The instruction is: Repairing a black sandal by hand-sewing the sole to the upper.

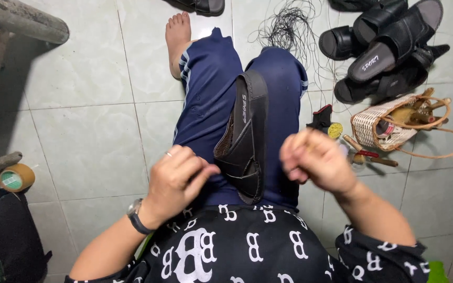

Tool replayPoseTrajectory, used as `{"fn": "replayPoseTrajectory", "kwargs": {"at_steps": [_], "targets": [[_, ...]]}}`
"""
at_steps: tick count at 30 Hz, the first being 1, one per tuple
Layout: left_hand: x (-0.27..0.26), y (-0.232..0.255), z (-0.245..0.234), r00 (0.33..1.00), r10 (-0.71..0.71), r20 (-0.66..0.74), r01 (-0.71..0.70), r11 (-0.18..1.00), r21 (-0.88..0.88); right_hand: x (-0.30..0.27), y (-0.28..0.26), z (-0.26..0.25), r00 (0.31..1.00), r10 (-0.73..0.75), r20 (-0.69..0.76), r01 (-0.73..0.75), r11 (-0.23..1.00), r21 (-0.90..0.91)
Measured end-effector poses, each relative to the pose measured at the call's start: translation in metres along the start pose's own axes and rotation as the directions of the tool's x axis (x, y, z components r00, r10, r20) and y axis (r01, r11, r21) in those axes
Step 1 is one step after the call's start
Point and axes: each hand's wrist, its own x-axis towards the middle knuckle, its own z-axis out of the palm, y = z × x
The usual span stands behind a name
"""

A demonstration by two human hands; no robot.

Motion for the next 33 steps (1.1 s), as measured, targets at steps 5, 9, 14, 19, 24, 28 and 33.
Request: {"fn": "replayPoseTrajectory", "kwargs": {"at_steps": [5, 9, 14, 19, 24, 28, 33], "targets": [[-0.015, -0.1, -0.066, 0.987, 0.137, -0.087, -0.054, 0.783, 0.62, 0.007, -0.074, -0.057, 0.611, -0.706, 0.358, 0.571, 0.08, -0.817], [-0.018, -0.116, -0.11, 0.991, -0.121, -0.058, 0.123, 0.642, 0.757, -0.007, -0.087, -0.089, 0.747, -0.655, 0.116, 0.314, 0.194, -0.929], [0.014, -0.034, -0.016, 0.974, 0.06, 0.217, -0.113, 0.965, 0.237, -0.015, -0.044, -0.056, 0.908, -0.408, -0.096, 0.122, 0.478, -0.87], [0.028, -0.004, -0.003, 0.929, 0.218, 0.3, -0.262, 0.958, 0.116, 0.006, 0.012, 0.012, 0.985, -0.166, 0.055, 0.14, 0.556, -0.819], [0.069, 0.028, -0.001, 0.825, 0.357, 0.439, 0.22, 0.512, -0.83, 0.021, 0.001, 0.016, 0.81, -0.397, 0.433, 0.465, -0.016, -0.885], [0.07, -0.032, 0.023, 0.904, 0.043, 0.426, 0.258, 0.738, -0.624, 0.023, 0.018, 0.008, 0.816, -0.377, 0.438, 0.455, -0.049, -0.889], [0.075, -0.051, 0.013, 0.938, -0.092, 0.333, 0.282, 0.762, -0.584, 0.026, 0.011, 0.01, 0.863, -0.35, 0.363, 0.407, 0.056, -0.912]]}}
